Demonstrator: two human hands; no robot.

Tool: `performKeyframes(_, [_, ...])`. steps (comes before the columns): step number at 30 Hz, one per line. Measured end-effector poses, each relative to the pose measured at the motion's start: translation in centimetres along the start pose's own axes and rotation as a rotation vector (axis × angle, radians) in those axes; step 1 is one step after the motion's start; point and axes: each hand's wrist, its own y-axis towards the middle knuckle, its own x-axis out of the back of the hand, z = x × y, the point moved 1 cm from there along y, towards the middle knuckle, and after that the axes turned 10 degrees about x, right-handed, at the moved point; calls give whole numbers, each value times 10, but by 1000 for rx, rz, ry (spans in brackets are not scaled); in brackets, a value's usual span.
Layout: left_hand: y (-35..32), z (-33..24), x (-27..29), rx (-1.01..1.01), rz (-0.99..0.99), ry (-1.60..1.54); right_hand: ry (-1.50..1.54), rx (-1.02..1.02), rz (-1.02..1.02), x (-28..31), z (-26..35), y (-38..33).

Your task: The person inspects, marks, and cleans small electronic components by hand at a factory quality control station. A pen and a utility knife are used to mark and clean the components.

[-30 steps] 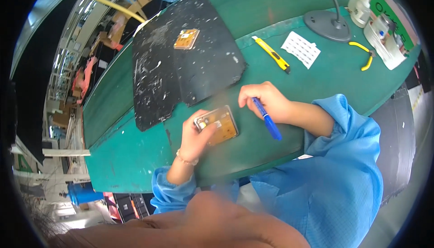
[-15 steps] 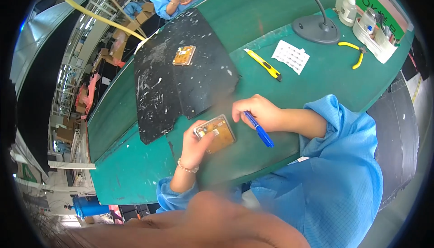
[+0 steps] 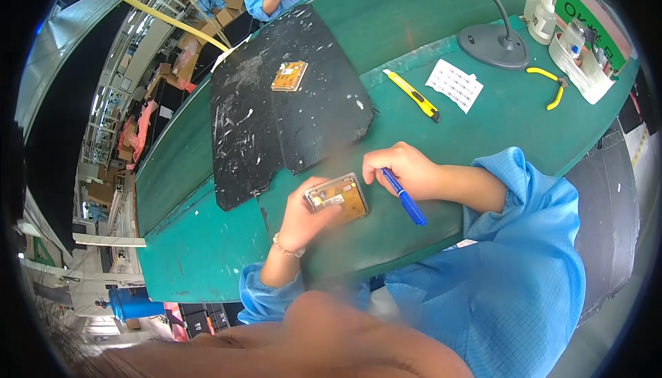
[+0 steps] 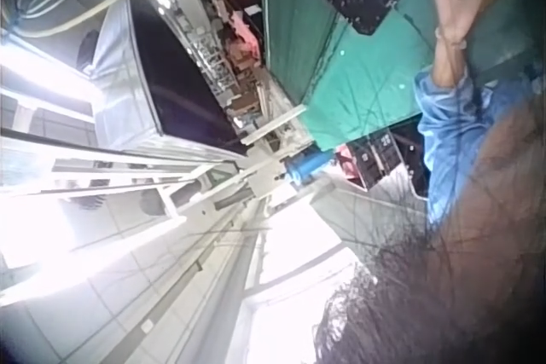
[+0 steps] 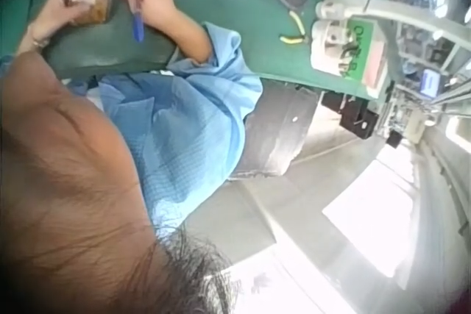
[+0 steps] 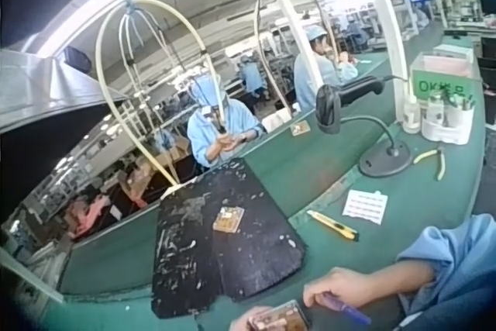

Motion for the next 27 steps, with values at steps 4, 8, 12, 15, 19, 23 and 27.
performKeyframes(4, [5, 4, 0, -2, -5, 57, 66, -74, 55, 7, 6, -1])
performKeyframes(8, [-3, 4, 4, 19, -49, 68, 70, -5, 58, 1, 4, 6])
performKeyframes(12, [3, 6, 1, 27, -42, 30, 104, -91, 40, 2, 5, -1])
performKeyframes(15, [0, 3, 1, 35, -68, 22, 35, -66, 54, 1, 7, 1])
performKeyframes(19, [2, 6, 9, -20, -83, -86, 42, -71, 79, 2, 5, -1])
performKeyframes(23, [13, -22, 33, -169, -201, -580, 45, -50, 51, 1, 1, -1])
performKeyframes(27, [62, -35, 87, -34, -233, -612, 27, -89, 51, 1, 0, -2])
